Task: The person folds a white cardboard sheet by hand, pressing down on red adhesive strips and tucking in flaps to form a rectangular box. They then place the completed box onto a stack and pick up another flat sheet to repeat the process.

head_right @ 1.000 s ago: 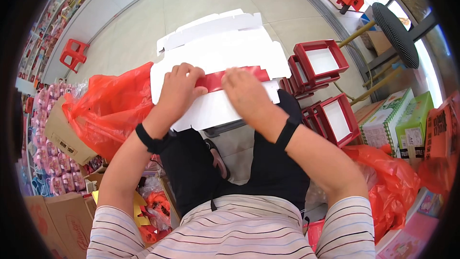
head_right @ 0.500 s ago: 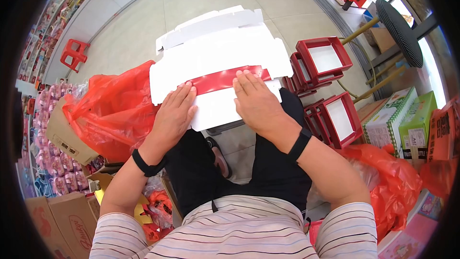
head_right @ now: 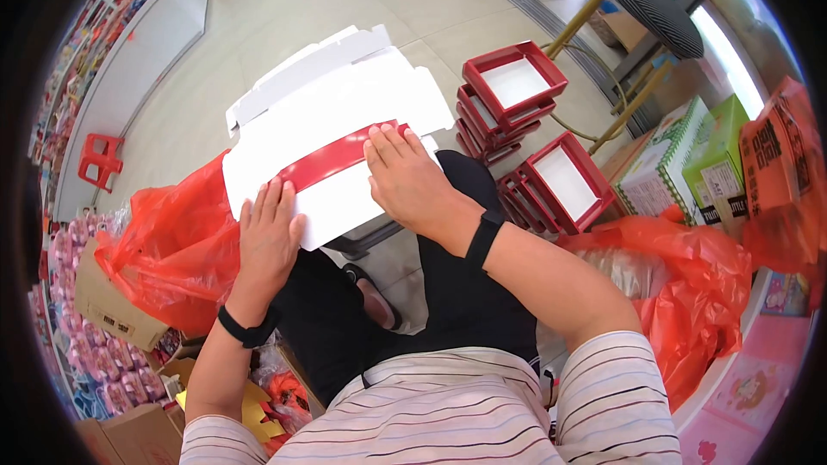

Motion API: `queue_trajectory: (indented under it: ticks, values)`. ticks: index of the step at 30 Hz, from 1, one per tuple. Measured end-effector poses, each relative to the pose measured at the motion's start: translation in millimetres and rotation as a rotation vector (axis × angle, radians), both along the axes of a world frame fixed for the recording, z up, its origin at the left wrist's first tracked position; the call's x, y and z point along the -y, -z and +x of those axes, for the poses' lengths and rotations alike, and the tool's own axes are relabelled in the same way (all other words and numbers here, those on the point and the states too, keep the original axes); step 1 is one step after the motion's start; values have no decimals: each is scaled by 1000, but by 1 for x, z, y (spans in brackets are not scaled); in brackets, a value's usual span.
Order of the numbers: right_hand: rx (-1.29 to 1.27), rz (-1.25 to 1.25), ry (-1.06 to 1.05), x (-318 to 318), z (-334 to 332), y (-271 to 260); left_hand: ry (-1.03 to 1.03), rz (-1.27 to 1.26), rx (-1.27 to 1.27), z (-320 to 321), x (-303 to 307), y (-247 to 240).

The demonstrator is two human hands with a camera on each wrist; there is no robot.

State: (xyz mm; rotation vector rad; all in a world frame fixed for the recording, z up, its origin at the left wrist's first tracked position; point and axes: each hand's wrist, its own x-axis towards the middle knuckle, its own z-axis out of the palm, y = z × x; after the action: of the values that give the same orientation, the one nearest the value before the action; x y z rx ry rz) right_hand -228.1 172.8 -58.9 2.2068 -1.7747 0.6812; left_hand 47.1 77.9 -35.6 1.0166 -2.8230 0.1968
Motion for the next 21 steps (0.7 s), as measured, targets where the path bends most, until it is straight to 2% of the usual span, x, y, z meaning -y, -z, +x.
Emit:
queue_trajectory:
  ticks: [4,8,11,14,17,21]
  values:
    - [23,4,37,1,-1,2,-1,44,-30,-1,11,-12]
    - [112,45,31,4,-1,3,77,82,-151,-41,21,-26]
    - [149,3,15,1,-14,-5,151,132,-234,-64,35,-15]
    - [163,-54,68,-1,-36,-13,93,324,-171,-78,39,-38]
    - [168,-40,109,-11,-67,-23,164,233,-234,-70,43,-45]
    - [126,-61,106,-17,-85,-30,305,-84,-290,-44,65,-52]
